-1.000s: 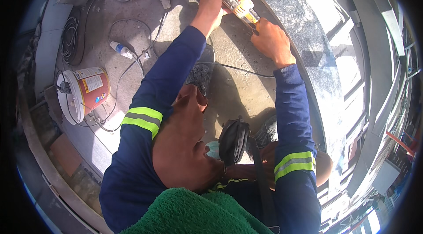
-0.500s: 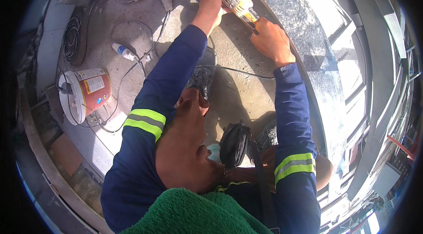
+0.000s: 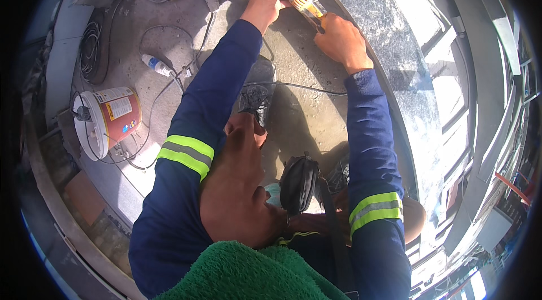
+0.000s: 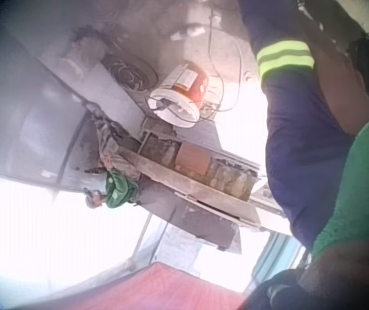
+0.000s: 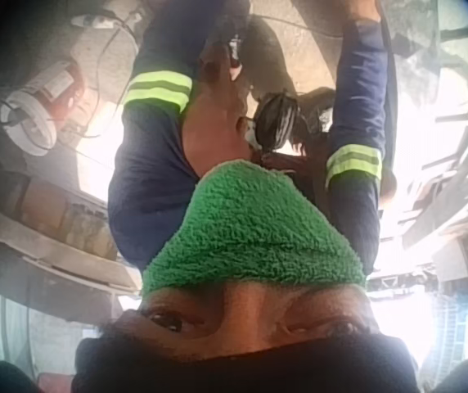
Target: The person uses an angle grinder to smooth the edge of a curved stone structure. They hold the tool with both hands and move it along the surface, generating dust. The person briefly pauses to wipe the surface with a cloth before resuming grinding.
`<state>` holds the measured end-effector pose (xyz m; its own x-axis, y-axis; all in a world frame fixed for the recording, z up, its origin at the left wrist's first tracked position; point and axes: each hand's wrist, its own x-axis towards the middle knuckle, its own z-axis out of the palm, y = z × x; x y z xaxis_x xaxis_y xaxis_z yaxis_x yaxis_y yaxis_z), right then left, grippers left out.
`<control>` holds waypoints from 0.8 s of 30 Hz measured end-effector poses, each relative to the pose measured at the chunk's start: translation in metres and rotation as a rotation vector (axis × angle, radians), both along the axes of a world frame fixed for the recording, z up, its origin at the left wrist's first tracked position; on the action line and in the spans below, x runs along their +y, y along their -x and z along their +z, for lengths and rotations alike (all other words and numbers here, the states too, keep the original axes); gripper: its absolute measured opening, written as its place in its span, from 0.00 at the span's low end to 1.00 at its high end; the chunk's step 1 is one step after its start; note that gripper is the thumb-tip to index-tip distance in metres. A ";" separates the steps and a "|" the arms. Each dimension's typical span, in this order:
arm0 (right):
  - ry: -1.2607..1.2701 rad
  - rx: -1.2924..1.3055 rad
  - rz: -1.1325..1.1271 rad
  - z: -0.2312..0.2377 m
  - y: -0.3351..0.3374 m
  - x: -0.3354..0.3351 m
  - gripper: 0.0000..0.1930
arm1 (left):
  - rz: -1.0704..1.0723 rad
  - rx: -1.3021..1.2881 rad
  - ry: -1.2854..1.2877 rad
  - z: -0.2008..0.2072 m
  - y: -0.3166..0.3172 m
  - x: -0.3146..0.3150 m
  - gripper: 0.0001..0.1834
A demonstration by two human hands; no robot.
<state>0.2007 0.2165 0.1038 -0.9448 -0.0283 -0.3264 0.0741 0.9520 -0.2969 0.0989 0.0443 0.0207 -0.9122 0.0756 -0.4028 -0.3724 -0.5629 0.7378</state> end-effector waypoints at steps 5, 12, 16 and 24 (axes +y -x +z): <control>-0.016 -0.004 0.009 0.002 -0.002 0.000 0.22 | -0.009 0.083 0.011 0.005 -0.004 -0.001 0.33; -0.067 -0.035 0.006 0.002 -0.016 0.009 0.22 | 0.006 0.072 0.001 0.015 -0.026 0.004 0.32; -0.063 -0.039 0.000 0.002 -0.024 0.014 0.21 | 0.005 0.076 -0.014 0.020 -0.035 0.005 0.30; -0.070 -0.049 -0.009 0.005 -0.030 0.016 0.21 | 0.001 0.069 -0.032 0.025 -0.044 0.008 0.30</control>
